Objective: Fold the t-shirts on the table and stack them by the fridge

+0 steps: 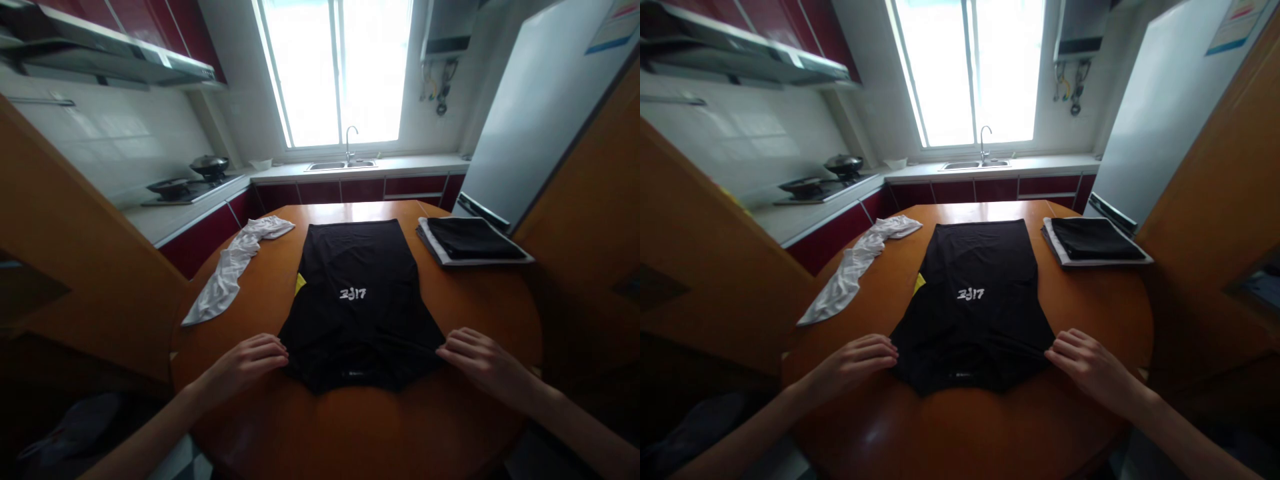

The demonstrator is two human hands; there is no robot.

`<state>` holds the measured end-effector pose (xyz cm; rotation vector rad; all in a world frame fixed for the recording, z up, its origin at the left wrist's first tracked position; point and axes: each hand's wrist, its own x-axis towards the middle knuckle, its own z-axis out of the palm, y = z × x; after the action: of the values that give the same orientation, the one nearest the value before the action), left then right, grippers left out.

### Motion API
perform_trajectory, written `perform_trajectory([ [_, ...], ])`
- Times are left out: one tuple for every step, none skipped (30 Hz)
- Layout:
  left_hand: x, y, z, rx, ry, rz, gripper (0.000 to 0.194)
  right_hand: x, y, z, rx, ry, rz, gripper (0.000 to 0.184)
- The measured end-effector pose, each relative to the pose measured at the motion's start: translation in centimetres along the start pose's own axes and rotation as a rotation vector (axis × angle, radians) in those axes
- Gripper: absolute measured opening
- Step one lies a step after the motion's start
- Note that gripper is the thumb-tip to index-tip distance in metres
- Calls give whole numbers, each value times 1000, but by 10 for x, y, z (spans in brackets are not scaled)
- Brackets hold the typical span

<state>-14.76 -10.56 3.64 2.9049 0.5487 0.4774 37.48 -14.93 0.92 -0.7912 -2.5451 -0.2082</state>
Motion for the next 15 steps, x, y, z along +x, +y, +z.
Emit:
perform_trajectory([
  [0,1,-2,-15,3,-10,26,0,0,-2,4,-8,-3,30],
  [0,3,-4,-26,7,-19,26,0,0,-5,11,-19,-5,31],
  [0,5,-6,-34,11,-32,27,0,0,-8,20,-31,-5,31],
  [1,8,-9,-42,13,-53,28,0,0,-10,34,-46,-1,32],
  [1,12,-11,-57,6,-71,29,0,0,-14,53,-67,8,32],
  [2,16,-13,-84,-6,-89,30,-1,-2,-17,79,-95,24,33],
  [3,22,-16,-124,-24,-107,31,-1,-4,-21,112,-130,47,35],
  [4,27,-19,-175,-46,-133,31,-2,-6,-26,153,-174,77,36],
  [5,33,-22,-237,-68,-163,31,-2,-9,-32,201,-222,116,36],
  [6,38,-26,-306,-90,-191,31,-2,-12,-38,256,-272,161,36],
  [8,41,-31,-378,-113,-219,30,-1,-15,-45,321,-314,209,36],
  [10,43,-36,-448,-131,-243,30,1,-17,-52,394,-348,260,34],
  [13,42,-41,-512,-150,-256,30,5,-16,-59,471,-367,312,33],
  [17,39,-47,-565,-157,-268,31,10,-14,-65,546,-370,361,32],
  [21,33,-52,-602,-147,-293,31,17,-8,-70,612,-357,404,30],
])
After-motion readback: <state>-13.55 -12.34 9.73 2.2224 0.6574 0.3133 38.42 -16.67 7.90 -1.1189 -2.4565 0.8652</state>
